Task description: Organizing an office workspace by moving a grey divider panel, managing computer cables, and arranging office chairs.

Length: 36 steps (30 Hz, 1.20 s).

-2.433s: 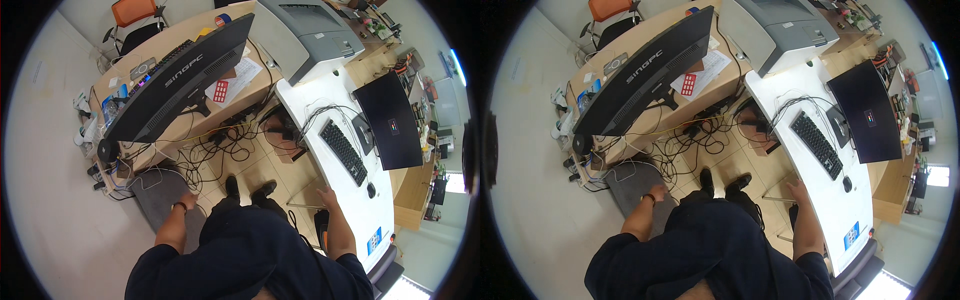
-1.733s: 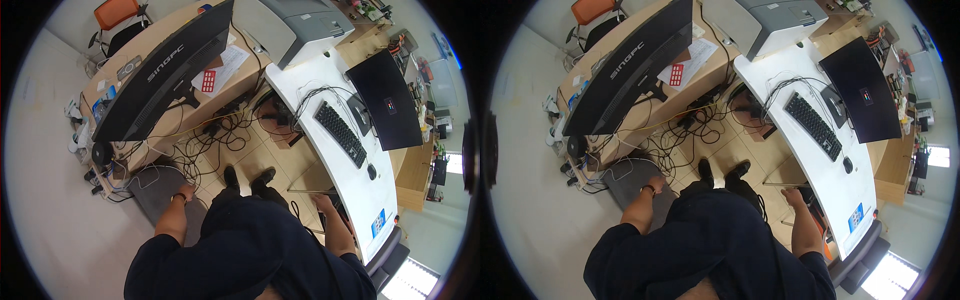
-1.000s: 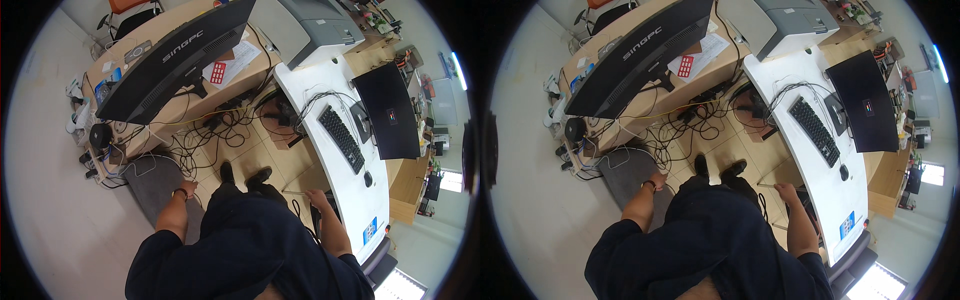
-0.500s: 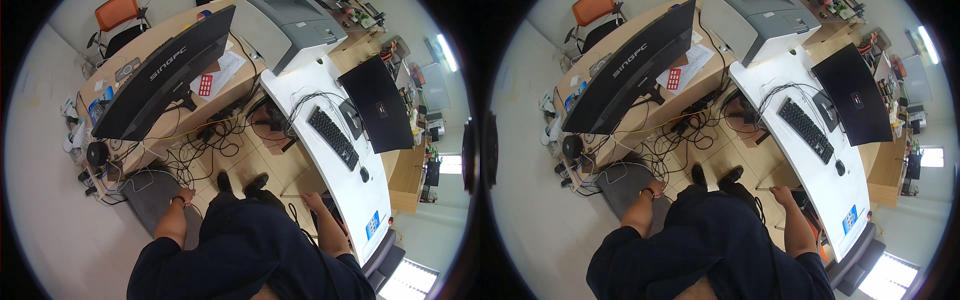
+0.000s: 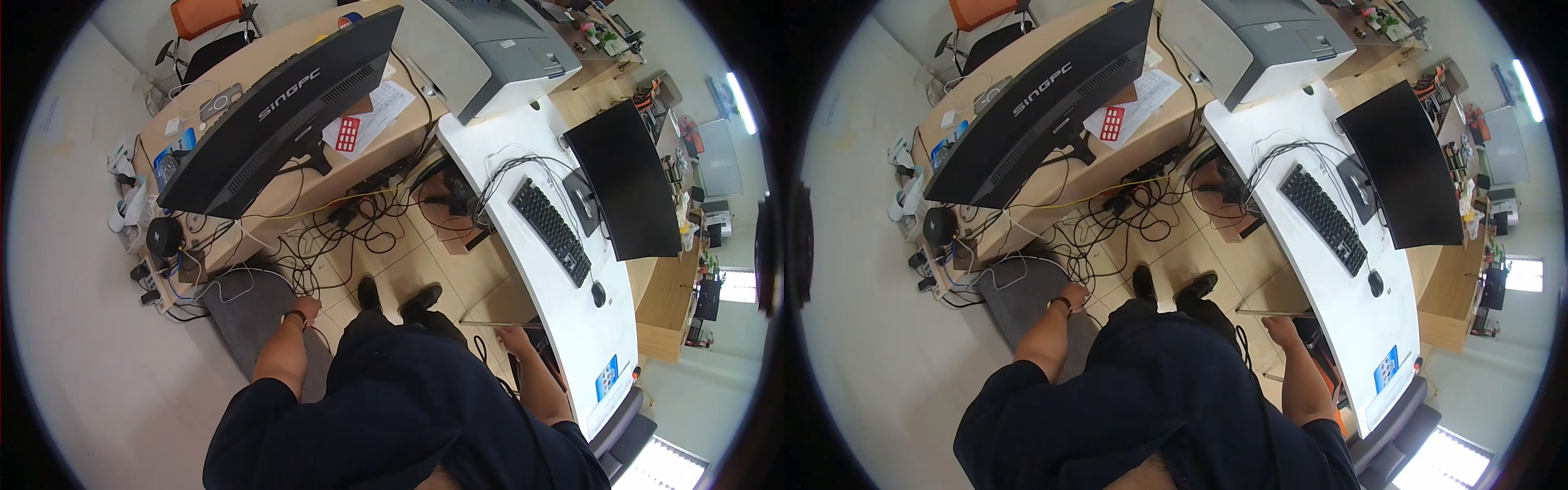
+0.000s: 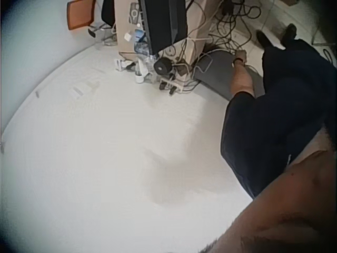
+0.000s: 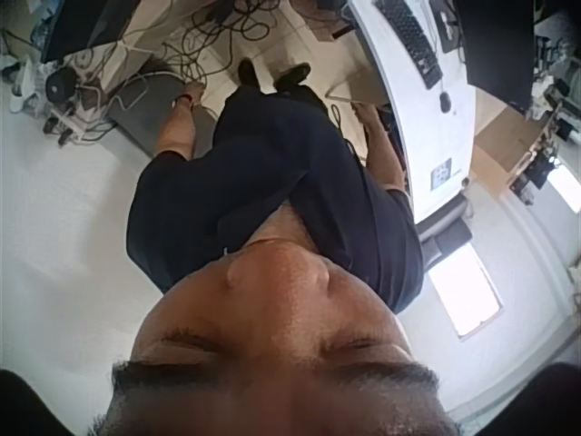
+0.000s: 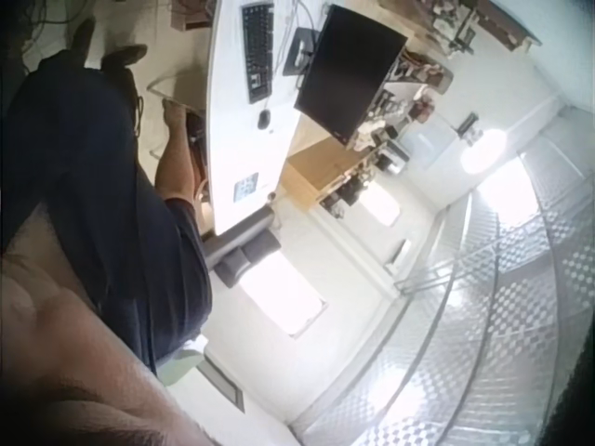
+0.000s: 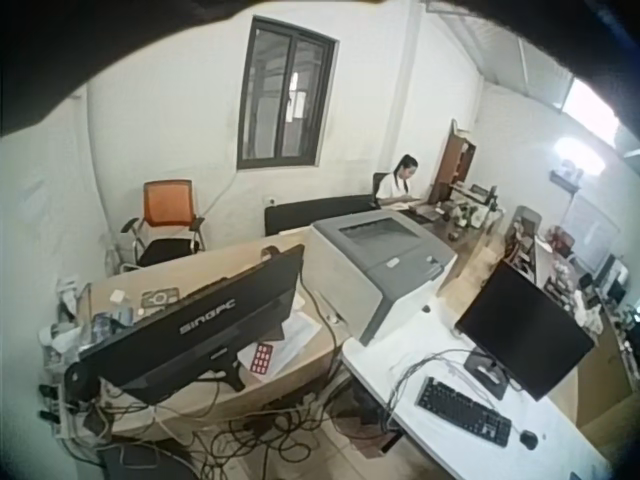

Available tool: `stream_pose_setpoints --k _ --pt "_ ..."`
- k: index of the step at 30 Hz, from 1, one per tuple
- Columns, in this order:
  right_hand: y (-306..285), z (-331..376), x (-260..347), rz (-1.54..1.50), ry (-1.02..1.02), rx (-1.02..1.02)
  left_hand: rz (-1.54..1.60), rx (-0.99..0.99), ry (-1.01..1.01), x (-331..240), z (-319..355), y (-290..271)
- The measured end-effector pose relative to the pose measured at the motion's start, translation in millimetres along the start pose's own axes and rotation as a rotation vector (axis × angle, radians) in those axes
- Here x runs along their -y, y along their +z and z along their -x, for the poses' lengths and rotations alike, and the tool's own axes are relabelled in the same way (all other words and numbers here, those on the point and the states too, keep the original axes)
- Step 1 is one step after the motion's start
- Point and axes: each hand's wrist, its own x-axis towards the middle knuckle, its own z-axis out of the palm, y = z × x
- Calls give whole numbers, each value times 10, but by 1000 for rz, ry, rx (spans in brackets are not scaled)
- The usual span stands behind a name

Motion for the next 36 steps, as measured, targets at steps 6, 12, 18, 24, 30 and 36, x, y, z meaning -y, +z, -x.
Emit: stream_pose_setpoints --k 6,12,18,24,30,36 --pt "-72 -167 67 98 -86 -2 23 18 -78 -38 18 91" --pt "-30 -141 138 57 -5 -23 764 28 -452 -105 -7 38" --pt "-12 -88 24 84 -60 18 262 54 -155 503 -366 619" --pt "69 -5 -110 10 -5 28 397 -97 -71 651 -404 830" --pt "100 104 -215 -21 59 -29 -148 87 -71 -144 -171 -27" --pt "72 -32 115 -36 3 39 452 -114 -308 359 -172 676"
